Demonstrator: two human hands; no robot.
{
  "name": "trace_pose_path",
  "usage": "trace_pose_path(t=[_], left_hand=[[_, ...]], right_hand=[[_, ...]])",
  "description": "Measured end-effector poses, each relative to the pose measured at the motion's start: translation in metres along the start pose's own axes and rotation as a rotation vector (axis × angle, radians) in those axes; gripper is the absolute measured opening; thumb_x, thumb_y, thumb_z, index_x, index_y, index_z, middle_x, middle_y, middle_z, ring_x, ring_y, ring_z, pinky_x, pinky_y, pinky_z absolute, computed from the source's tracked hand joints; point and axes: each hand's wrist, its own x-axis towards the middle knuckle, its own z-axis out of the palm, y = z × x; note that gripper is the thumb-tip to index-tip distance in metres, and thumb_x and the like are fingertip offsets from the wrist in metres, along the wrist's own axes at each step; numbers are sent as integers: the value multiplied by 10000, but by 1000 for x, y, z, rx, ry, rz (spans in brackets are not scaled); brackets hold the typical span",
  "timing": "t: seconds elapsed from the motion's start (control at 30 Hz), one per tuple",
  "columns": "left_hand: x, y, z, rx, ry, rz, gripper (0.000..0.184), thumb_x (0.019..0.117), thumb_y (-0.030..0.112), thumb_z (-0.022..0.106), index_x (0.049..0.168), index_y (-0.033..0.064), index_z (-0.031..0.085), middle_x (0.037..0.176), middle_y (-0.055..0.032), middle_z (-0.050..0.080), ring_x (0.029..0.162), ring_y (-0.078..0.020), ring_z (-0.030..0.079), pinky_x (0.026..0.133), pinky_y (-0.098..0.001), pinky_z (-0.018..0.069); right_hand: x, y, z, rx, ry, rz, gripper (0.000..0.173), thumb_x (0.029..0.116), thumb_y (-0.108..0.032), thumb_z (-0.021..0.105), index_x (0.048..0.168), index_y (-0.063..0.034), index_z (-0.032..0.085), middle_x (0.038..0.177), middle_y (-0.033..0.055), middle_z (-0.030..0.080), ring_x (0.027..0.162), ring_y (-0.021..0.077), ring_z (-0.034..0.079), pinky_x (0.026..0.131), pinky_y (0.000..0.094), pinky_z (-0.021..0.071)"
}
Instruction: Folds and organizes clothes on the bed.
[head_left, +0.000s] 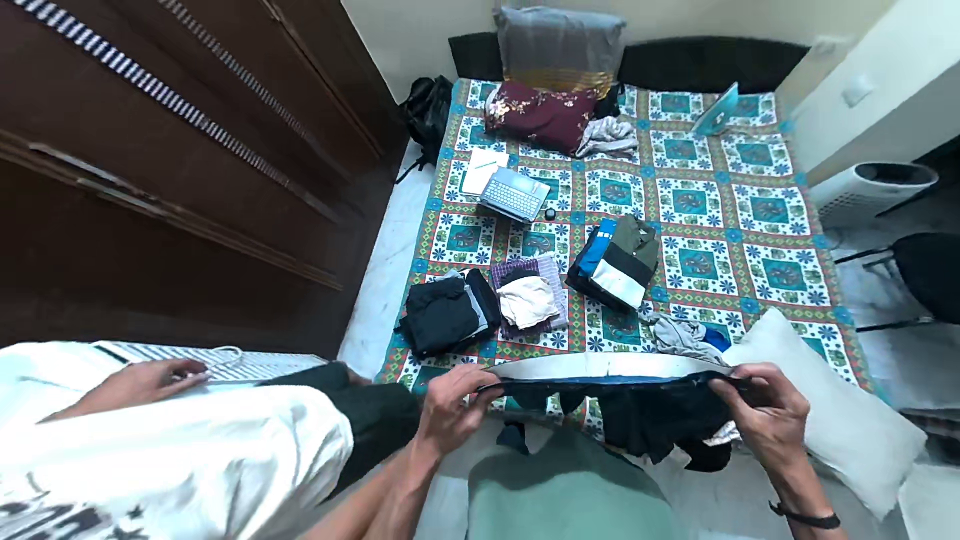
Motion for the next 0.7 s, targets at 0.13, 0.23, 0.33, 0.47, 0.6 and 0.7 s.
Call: trace_pose_path(t=[0.13,0.23,0.33,0.47,0.6,0.7], left_hand=[[-3,-1,7,4,63,-23,110,985,265,687,1010,181,755,945,63,744,884,-57,704,828,-281,610],[-8,4,14,-16,193,-84,99,963,264,720,1014,187,756,954,55,750,895,-79,713,834,-309,617],[-16,13,16,60,281,-102,141,962,310,725,1023,183,733,948,52,745,882,-66,709,821,-292,616],[-20,14,8,253,262,-169,420,967,386,708,1323,169,656,1066,-28,760,890,-124,733,811,-338,625],[-16,-8,19,335,227,-379,300,972,414,679,1113,163,764,970,8,769,818,-143,723,770,-401,604],[4,-8,40,284,208,-695,324,963,501,670,1012,190,748,767,-1,710,668,-163,684,624,-458,586]], right_hand=[[12,-8,6,-30,43,51,590,847,-157,795,1407,-137,612,960,-30,741,718,29,673,660,191,589],[15,-12,14,-46,59,-24,283,899,-183,778,1165,-112,713,1017,-48,751,827,28,704,733,198,608],[11,-19,22,-101,69,-50,178,919,-209,758,1066,-130,697,979,-85,741,837,-5,696,742,173,599],[2,-11,27,-191,14,-48,185,924,-210,747,1040,-77,691,928,-34,741,792,11,695,717,197,605],[11,1,48,-205,24,95,211,895,-214,767,994,-37,707,830,-12,721,697,23,666,654,215,588],[25,10,73,-337,-57,289,291,903,-314,775,991,-46,705,806,70,706,682,174,675,650,420,590]])
